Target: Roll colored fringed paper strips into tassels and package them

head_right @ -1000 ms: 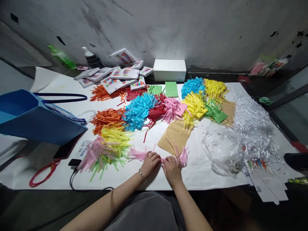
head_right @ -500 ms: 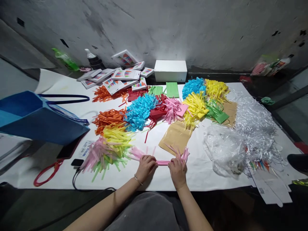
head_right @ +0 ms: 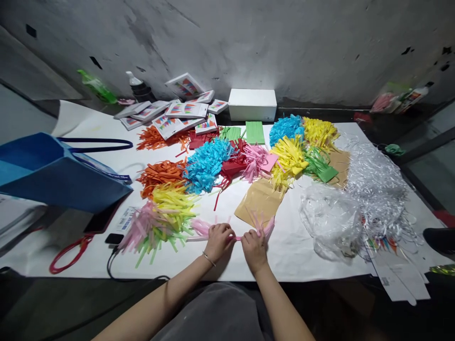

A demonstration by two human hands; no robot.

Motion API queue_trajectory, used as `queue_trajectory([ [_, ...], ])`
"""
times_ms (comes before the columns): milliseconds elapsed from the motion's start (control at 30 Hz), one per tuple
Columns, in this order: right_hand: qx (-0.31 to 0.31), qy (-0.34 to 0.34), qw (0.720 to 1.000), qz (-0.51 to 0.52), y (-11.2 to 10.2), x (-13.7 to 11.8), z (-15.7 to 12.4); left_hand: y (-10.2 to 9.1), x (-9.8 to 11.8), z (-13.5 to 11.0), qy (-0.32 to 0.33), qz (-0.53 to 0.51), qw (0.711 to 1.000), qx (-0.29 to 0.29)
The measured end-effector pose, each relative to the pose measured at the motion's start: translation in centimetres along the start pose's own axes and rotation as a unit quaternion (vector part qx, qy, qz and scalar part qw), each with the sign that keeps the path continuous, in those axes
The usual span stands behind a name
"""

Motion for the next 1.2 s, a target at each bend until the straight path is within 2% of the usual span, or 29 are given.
queue_trajectory([
  [67, 0.002, 0.008, 1.0, 0.003, -0.1, 0.1, 0.2, 0.3, 1.0, -0.3, 0.065, 0.008, 0.998, 0.004],
  [133, 0.002, 0.012, 1.0, 0.008, -0.3, 0.1, 0.3, 0.7, 1.4, -0.4, 0.098, 0.019, 0.995, 0.011],
  [333, 0.004, -0.008, 1.0, 0.017, 0.2, -1.4, 0.8, 1.4, 1.0, 0.0, 0.127, 0.004, 0.992, 0.019],
  [500, 0.011, -0.002, 1.0, 0.026, 0.6, -0.9, 0.7, 1.5, 0.7, 0.0, 0.152, -0.004, 0.988, -0.001],
  [700, 0.005, -0.013, 1.0, 0.024, 0.6, -0.8, 0.1, 1.8, 0.8, -0.3, 0.143, -0.019, 0.989, 0.009],
  [833, 0.005, -0.016, 1.0, 0.015, 0.3, 0.2, -1.0, 1.5, 0.1, -0.3, 0.105, -0.039, 0.994, 0.006],
  [967, 0.016, 0.009, 1.0, 0.01, -0.5, 2.2, -2.1, 1.2, 0.1, -0.3, 0.102, -0.033, 0.994, -0.013],
  [1067, 0.019, 0.04, 0.999, 0.009, -1.1, 2.8, -2.2, 1.0, 0.6, -0.6, 0.094, -0.015, 0.995, -0.005],
  [1200, 0.022, 0.093, 0.995, 0.003, -1.5, 2.6, -1.5, 0.9, 0.9, -0.4, 0.024, 0.037, 0.999, 0.021],
])
Point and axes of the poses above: each hand's wrist, its own z-axis towards the middle knuckle, its own y-axis out of the palm, x = y × z, the point moved 10 cm from there along z, towards the middle knuckle, and after that the axes turned 15 degrees about -x, right-handed, at the moved point
